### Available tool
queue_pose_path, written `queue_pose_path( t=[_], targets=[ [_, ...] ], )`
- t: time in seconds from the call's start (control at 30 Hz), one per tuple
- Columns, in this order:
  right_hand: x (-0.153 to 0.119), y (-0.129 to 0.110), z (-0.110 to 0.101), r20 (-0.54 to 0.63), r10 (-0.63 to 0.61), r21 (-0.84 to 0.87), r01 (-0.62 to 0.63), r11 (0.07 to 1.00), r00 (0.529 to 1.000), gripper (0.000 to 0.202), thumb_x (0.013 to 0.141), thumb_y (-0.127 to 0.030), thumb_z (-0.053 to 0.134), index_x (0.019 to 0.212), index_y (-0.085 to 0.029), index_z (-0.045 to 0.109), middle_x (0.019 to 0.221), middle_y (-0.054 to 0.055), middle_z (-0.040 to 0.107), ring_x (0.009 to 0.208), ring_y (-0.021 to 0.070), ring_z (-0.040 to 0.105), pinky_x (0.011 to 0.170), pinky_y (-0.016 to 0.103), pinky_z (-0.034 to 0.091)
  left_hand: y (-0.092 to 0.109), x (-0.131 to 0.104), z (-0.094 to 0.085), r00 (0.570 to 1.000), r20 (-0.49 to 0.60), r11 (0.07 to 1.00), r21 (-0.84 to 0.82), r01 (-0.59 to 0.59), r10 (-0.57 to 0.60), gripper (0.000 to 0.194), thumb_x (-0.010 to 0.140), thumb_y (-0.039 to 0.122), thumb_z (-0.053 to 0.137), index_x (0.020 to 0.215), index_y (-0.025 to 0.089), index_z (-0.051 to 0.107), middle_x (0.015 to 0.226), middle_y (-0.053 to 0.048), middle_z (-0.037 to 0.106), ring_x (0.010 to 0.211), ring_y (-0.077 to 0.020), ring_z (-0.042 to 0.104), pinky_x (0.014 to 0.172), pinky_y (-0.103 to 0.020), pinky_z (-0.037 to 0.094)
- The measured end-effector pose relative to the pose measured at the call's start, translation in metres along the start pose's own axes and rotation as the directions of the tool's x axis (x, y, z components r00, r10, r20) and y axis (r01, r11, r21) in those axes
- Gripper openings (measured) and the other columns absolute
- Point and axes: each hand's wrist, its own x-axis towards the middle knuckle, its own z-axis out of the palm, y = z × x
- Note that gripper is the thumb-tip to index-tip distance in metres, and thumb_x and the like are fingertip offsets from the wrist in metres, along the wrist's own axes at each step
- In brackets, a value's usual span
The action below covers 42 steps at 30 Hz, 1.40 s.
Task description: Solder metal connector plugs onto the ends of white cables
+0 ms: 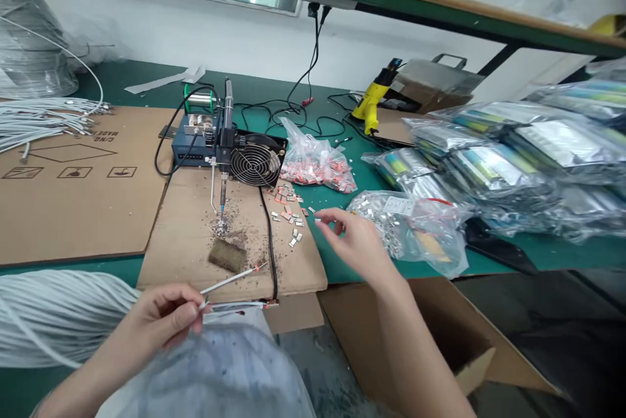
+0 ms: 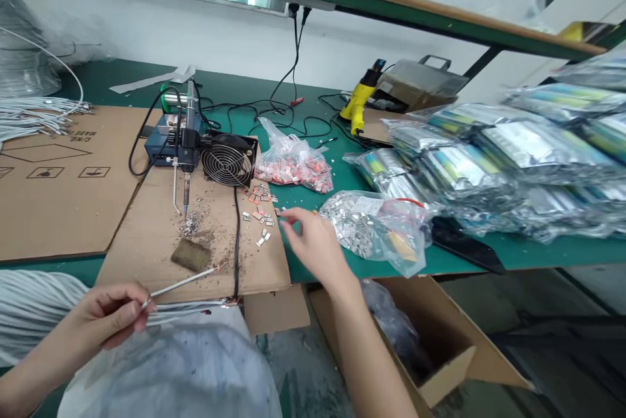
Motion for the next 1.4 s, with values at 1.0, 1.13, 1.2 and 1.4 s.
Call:
queue_pose_path(
  t=[1.0, 1.13, 1.2, 1.4],
  targets=[
    [0.039, -0.014, 0.018, 0.223, -0.177, 0.549, 0.026, 0.835, 0.959, 0.017, 0.084, -0.03, 0.048, 0.083, -0.015, 0.056, 0.072, 0.005, 0.06, 0.06, 0.0151, 0.057, 0.053, 0.025, 0.046, 0.048, 0.035, -0.034, 0.965, -0.258, 0.873, 0.479, 0.091, 0.041, 0.027, 0.074, 0.041, 0.057, 0.077, 0.016, 0.066, 0.046, 0.004, 0.042, 0.041, -0.008, 0.037, 0.039, -0.019, 0.027],
    [0.035, -0.05, 0.035, 0.467, -0.239, 0.734, -0.222, 0.642, 0.851, 0.016, 0.081, -0.027, 0.055, 0.093, -0.016, 0.056, 0.072, 0.003, 0.058, 0.061, 0.0137, 0.055, 0.055, 0.025, 0.046, 0.058, 0.064, -0.034, 0.994, -0.104, 0.837, 0.546, 0.034, 0.028, 0.025, 0.078, 0.036, 0.054, 0.075, 0.014, 0.065, 0.051, 0.003, 0.05, 0.042, -0.0071, 0.041, 0.041, -0.018, 0.031],
    [0.039, -0.062, 0.047, 0.543, -0.23, 0.737, -0.327, 0.592, 0.808, 0.018, 0.078, -0.028, 0.059, 0.091, -0.016, 0.056, 0.069, 0.002, 0.058, 0.059, 0.0127, 0.055, 0.054, 0.024, 0.046, 0.057, 0.077, -0.036, 0.997, -0.069, 0.873, 0.485, 0.054, -0.023, 0.023, 0.077, 0.034, 0.055, 0.075, 0.013, 0.063, 0.05, 0.004, 0.048, 0.04, -0.0067, 0.04, 0.038, -0.018, 0.03],
    [0.056, -0.079, 0.077, 0.648, -0.114, 0.71, -0.543, 0.448, 0.753, 0.027, 0.066, -0.029, 0.071, 0.085, -0.013, 0.059, 0.071, 0.004, 0.064, 0.056, 0.0112, 0.057, 0.053, 0.023, 0.049, 0.051, 0.096, -0.038, 0.999, -0.01, 0.935, 0.351, 0.042, -0.041, 0.02, 0.073, 0.03, 0.058, 0.07, 0.011, 0.061, 0.049, 0.005, 0.047, 0.042, -0.0059, 0.037, 0.041, -0.019, 0.028]
  ],
)
